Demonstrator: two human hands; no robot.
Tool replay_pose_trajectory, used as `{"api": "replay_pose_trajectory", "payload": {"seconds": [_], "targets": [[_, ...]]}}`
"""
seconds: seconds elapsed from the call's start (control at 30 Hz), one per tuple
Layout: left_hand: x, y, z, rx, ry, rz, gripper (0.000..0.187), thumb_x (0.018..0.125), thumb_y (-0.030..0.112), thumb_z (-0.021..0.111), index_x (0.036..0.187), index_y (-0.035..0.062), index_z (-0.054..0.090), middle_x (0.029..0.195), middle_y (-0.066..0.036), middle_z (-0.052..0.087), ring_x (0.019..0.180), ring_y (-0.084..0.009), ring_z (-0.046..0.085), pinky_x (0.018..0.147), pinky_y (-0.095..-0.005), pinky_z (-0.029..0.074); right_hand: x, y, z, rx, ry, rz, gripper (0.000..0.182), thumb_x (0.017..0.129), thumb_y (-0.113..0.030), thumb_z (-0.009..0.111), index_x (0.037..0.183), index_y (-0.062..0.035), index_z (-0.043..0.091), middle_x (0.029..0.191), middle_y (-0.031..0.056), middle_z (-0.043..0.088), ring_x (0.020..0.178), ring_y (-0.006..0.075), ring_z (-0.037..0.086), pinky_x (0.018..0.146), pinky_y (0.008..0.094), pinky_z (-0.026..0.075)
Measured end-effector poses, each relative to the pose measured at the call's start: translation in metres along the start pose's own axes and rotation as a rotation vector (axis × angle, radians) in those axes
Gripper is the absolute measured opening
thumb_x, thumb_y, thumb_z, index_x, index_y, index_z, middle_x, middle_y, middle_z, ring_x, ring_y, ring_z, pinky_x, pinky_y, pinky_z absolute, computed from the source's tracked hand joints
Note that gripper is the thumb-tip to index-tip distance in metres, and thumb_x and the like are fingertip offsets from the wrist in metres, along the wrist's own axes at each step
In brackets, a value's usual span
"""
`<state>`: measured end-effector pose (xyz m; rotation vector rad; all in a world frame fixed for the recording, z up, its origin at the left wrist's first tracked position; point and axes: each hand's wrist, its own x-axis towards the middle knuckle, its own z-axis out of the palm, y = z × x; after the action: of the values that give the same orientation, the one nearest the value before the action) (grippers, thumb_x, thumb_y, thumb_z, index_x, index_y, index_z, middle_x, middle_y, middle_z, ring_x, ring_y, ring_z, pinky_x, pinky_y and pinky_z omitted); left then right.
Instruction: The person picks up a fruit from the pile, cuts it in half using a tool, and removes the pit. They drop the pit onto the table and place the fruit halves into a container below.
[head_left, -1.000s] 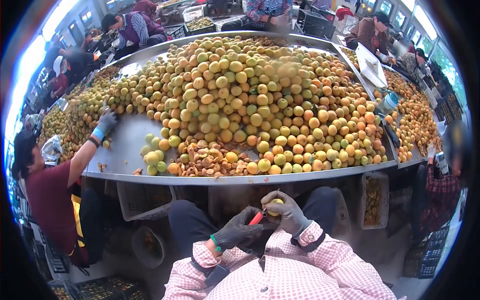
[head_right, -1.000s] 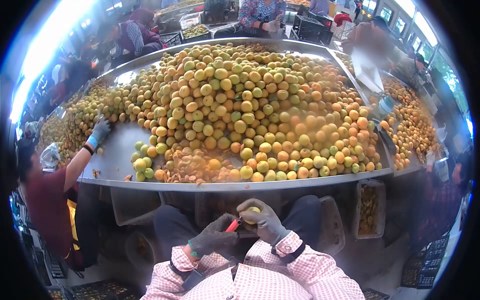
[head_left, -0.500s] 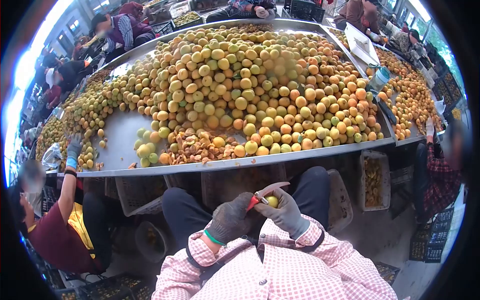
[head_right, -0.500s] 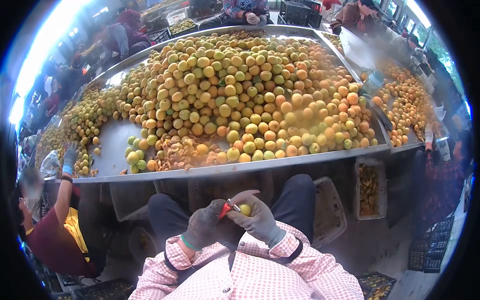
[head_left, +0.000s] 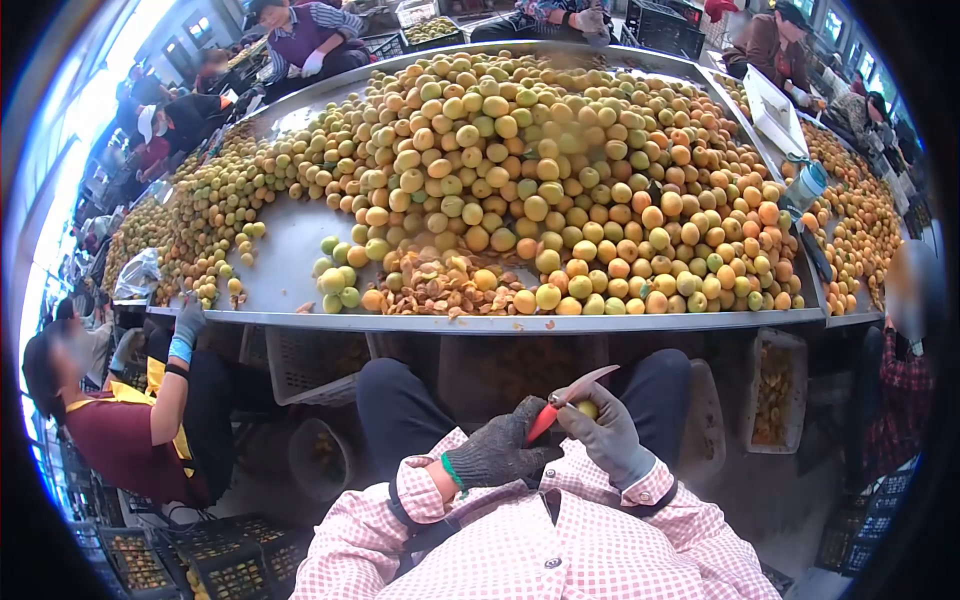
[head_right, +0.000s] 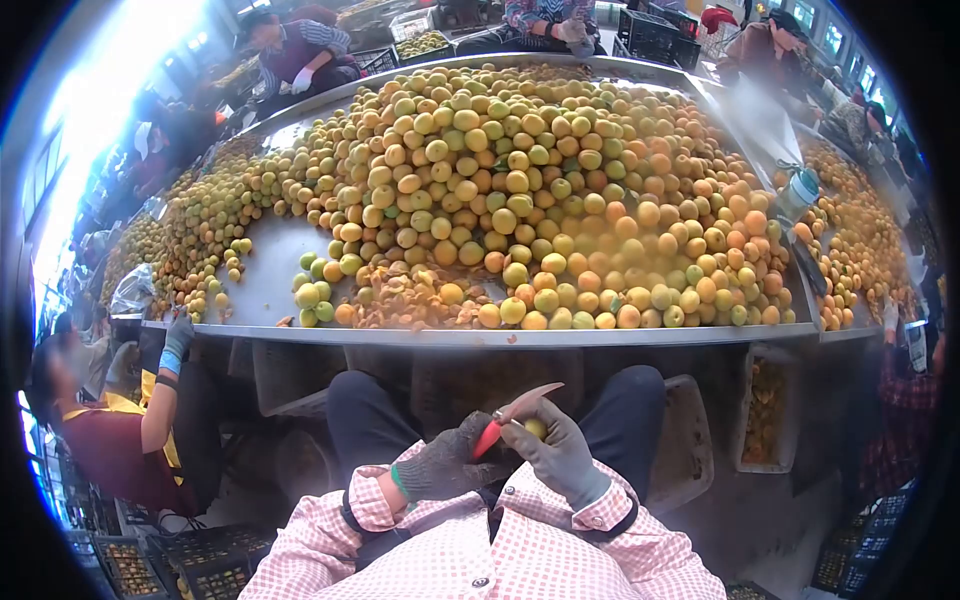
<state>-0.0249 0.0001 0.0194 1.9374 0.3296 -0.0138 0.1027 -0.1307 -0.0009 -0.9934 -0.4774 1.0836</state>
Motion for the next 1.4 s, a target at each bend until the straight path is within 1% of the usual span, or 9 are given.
{"api": "replay_pose_trajectory", "payload": {"seconds": [0.33, 0.77, 0.87, 0.9, 0.97, 1.07, 1.2, 1.33, 1.4], "targets": [[-0.009, 0.004, -0.005, 0.349, 0.067, 0.053, 0.037, 0.079, 0.019, 0.068, 0.112, 0.0091, 0.053, 0.076, -0.018, 0.063, 0.069, -0.0373, 0.063, 0.058, -0.0432, 0.050, -0.019, -0.003, 0.006, -0.304, 0.035, 0.035, 0.039, 0.071, 0.002, 0.077, 0.103, -0.0033, 0.055, 0.110, 0.0084, 0.051, 0.094, 0.0168, 0.055, 0.081, 0.0266, 0.048], [0.000, -0.028, 0.019, 0.198, 0.148, 0.098, 0.035, 0.079, 0.015, 0.066, 0.112, 0.0121, 0.056, 0.084, -0.020, 0.064, 0.075, -0.0395, 0.062, 0.063, -0.0466, 0.048, -0.015, 0.002, 0.009, -0.985, 0.192, -0.288, 0.043, 0.074, 0.009, 0.069, 0.109, -0.0067, 0.049, 0.103, 0.0074, 0.050, 0.088, 0.0154, 0.053, 0.072, 0.0251, 0.047], [0.014, -0.021, 0.007, 0.295, 0.005, -0.067, 0.036, 0.080, 0.020, 0.067, 0.112, 0.0105, 0.051, 0.082, -0.021, 0.063, 0.075, -0.0409, 0.062, 0.063, -0.0466, 0.048, -0.008, -0.011, -0.025, 0.305, -0.034, 0.639, 0.048, 0.079, -0.005, 0.071, 0.118, -0.0085, 0.045, 0.099, 0.0048, 0.053, 0.073, 0.0193, 0.055, 0.067, 0.0315, 0.048], [0.020, -0.023, -0.002, 0.256, -0.127, -0.092, 0.040, 0.080, 0.022, 0.069, 0.112, 0.0099, 0.049, 0.085, -0.020, 0.064, 0.078, -0.0380, 0.063, 0.066, -0.0441, 0.049, -0.008, -0.013, -0.024, 0.619, -0.091, 0.698, 0.044, 0.080, -0.007, 0.071, 0.116, -0.0086, 0.046, 0.096, 0.0048, 0.052, 0.072, 0.0187, 0.054, 0.068, 0.0287, 0.048], [0.027, -0.023, -0.006, 0.223, -0.253, -0.110, 0.044, 0.079, 0.024, 0.071, 0.113, 0.0093, 0.046, 0.088, -0.019, 0.064, 0.081, -0.0351, 0.065, 0.070, -0.0416, 0.050, -0.008, 0.003, -0.012, -0.372, -0.075, 0.106, 0.040, 0.081, -0.007, 0.070, 0.113, -0.0087, 0.047, 0.097, 0.0046, 0.051, 0.080, 0.0159, 0.053, 0.074, 0.0262, 0.047], [0.033, -0.018, -0.005, -0.161, -0.142, -0.015, 0.064, 0.074, 0.019, 0.078, 0.123, 0.0060, 0.041, 0.117, -0.011, 0.054, 0.105, -0.0177, 0.056, 0.090, -0.0323, 0.046, -0.008, -0.008, -0.003, -0.583, -0.018, -0.059, 0.037, 0.080, -0.006, 0.070, 0.110, -0.0079, 0.047, 0.102, 0.0043, 0.049, 0.090, 0.0132, 0.050, 0.081, 0.0255, 0.044], [0.043, -0.004, 0.001, -0.424, -0.075, 0.121, 0.076, 0.075, 0.012, 0.077, 0.137, 0.0077, 0.034, 0.127, -0.010, 0.048, 0.111, -0.0169, 0.052, 0.093, -0.0325, 0.046, 0.000, -0.023, -0.007, -0.393, 0.001, -0.158, 0.039, 0.075, -0.004, 0.072, 0.106, -0.0044, 0.048, 0.102, 0.0114, 0.054, 0.090, 0.0225, 0.058, 0.080, 0.0284, 0.047], [0.042, 0.007, -0.009, -0.227, 0.152, 0.162, 0.077, 0.073, 0.012, 0.077, 0.137, 0.0077, 0.034, 0.113, -0.012, 0.056, 0.097, -0.0183, 0.060, 0.084, -0.0323, 0.050, -0.001, -0.025, -0.007, -1.050, 0.490, -0.500, 0.044, 0.073, -0.006, 0.075, 0.109, -0.0027, 0.050, 0.098, 0.0143, 0.056, 0.087, 0.0277, 0.060, 0.075, 0.0312, 0.050], [0.033, 0.019, -0.029, -0.026, 0.197, 0.099, 0.074, 0.075, 0.014, 0.076, 0.137, 0.0086, 0.035, 0.105, -0.012, 0.059, 0.090, -0.0220, 0.062, 0.079, -0.0331, 0.051, 0.000, -0.036, -0.021, -0.718, 0.552, -0.326, 0.042, 0.074, 0.000, 0.072, 0.111, -0.0049, 0.050, 0.101, 0.0105, 0.059, 0.092, 0.0260, 0.061, 0.076, 0.0303, 0.051]]}}
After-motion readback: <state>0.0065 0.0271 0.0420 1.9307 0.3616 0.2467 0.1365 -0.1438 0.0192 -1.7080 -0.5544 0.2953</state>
